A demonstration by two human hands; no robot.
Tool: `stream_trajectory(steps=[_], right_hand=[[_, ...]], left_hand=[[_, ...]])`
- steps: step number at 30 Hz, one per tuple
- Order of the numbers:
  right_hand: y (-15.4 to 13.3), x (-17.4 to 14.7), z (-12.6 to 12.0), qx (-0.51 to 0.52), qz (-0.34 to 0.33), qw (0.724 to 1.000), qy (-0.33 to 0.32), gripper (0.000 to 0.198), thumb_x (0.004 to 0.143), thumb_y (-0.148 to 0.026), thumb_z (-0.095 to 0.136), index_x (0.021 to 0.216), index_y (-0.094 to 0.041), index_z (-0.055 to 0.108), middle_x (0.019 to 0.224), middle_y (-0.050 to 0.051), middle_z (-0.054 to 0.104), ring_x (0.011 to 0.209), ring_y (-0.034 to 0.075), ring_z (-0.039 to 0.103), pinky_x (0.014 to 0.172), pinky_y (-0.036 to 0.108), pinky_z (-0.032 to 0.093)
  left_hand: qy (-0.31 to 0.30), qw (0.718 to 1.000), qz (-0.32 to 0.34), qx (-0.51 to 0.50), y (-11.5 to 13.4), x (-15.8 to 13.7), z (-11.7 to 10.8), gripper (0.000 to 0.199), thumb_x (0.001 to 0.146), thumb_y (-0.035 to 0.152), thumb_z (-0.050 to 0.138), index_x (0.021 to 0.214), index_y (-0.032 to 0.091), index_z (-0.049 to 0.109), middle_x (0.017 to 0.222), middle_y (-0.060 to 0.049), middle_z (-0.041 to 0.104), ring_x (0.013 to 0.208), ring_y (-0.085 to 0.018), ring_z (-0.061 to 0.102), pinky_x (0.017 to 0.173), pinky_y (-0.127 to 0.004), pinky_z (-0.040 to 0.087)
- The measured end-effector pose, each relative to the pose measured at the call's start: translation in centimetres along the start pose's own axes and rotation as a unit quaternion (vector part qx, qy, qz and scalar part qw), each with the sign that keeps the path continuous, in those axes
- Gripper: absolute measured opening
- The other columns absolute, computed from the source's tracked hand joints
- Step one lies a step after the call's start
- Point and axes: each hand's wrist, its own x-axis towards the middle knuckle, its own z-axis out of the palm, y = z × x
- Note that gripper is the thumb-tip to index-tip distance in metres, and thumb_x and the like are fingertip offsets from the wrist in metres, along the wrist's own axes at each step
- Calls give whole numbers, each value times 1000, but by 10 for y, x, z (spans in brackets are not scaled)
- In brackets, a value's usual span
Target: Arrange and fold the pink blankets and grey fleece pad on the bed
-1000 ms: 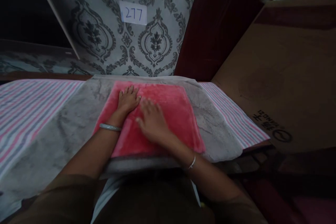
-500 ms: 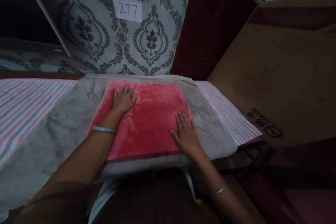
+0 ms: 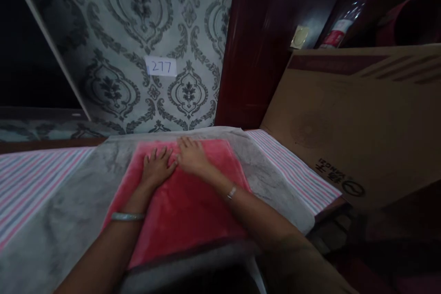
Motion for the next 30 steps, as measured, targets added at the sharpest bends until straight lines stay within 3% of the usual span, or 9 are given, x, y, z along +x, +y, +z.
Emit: stream_trajectory(steps=[3,7,12,16,22,30], right_hand=[[4,31,33,16,32,999,-21,54,103,-29,32,155,-19,39,165,9,33,153,24,27,124,52,18],[39,35,61,30,81,996,-16,56,103,-42,34,156,-24,39,166,6,31,155,24,22,125,52,13],[92,29,54,7,180,983,-23,61,102,-51,36,156,-23,40,166,8,31,154,27,22,125,53,8],[119,23,46,-2,231,973,-6,61,102,-49,34,157,-22,39,165,9,32,154,27,22,125,51,11],[125,18,47,19,250,968,-8,64,102,-50,35,159,-19,35,166,8,30,154,28,20,124,50,14],[134,18,48,12,236,970,-52,66,102,-50,31,161,-20,30,169,8,23,155,27,16,124,47,13]], left_hand=[[-4,1000,-3,21,-2,3,2,65,97,50,34,157,24,37,167,-7,29,154,-36,23,120,-61,26],[-13,999,-1,42,-2,5,4,64,97,49,33,156,26,39,167,-5,29,154,-35,22,122,-60,24],[-25,999,0,30,0,7,4,65,97,48,32,158,25,37,168,-3,26,155,-35,20,122,-61,23],[-17,999,-10,39,0,8,3,67,97,49,29,158,21,36,168,-9,24,156,-34,20,122,-61,22],[-40,994,-94,36,-12,6,-4,69,98,52,22,160,23,29,170,-11,16,157,-33,16,120,-65,22],[-53,992,-117,-18,-45,-26,-2,71,97,55,23,161,25,25,171,-6,12,156,-37,15,119,-60,30]])
